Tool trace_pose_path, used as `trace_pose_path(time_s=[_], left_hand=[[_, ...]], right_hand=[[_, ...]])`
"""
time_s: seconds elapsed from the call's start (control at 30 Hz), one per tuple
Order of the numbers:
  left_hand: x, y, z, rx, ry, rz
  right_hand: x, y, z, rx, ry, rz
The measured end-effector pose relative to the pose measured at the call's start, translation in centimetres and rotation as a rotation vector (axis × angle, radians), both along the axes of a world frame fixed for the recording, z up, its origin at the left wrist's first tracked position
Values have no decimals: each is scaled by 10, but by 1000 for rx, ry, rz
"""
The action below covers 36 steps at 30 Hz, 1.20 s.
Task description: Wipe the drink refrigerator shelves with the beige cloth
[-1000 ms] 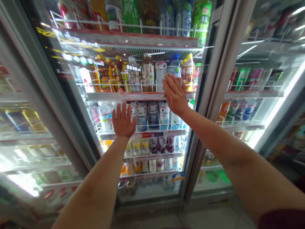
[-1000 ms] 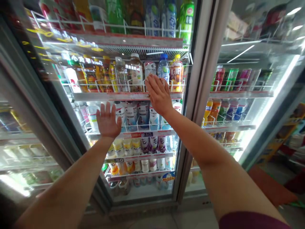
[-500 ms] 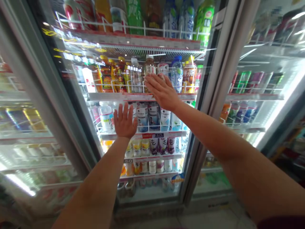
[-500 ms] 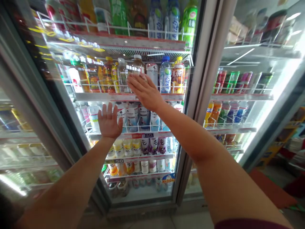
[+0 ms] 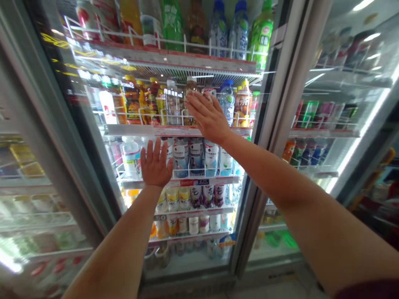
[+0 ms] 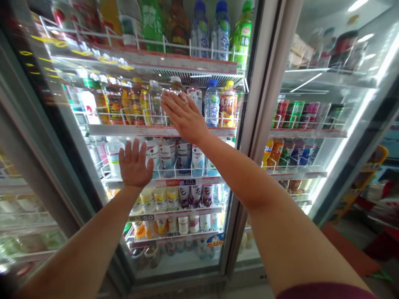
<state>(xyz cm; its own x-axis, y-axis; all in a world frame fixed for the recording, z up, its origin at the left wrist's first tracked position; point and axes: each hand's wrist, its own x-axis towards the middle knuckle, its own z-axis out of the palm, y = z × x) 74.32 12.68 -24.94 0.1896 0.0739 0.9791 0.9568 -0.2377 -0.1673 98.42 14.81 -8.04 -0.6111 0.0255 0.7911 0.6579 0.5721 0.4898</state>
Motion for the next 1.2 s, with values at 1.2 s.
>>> trace_pose_path(time_s=[1.2], left_hand=[[-145,-27,43,-7,64,28]], right_hand=[[-140,-11,78,77,170,70]])
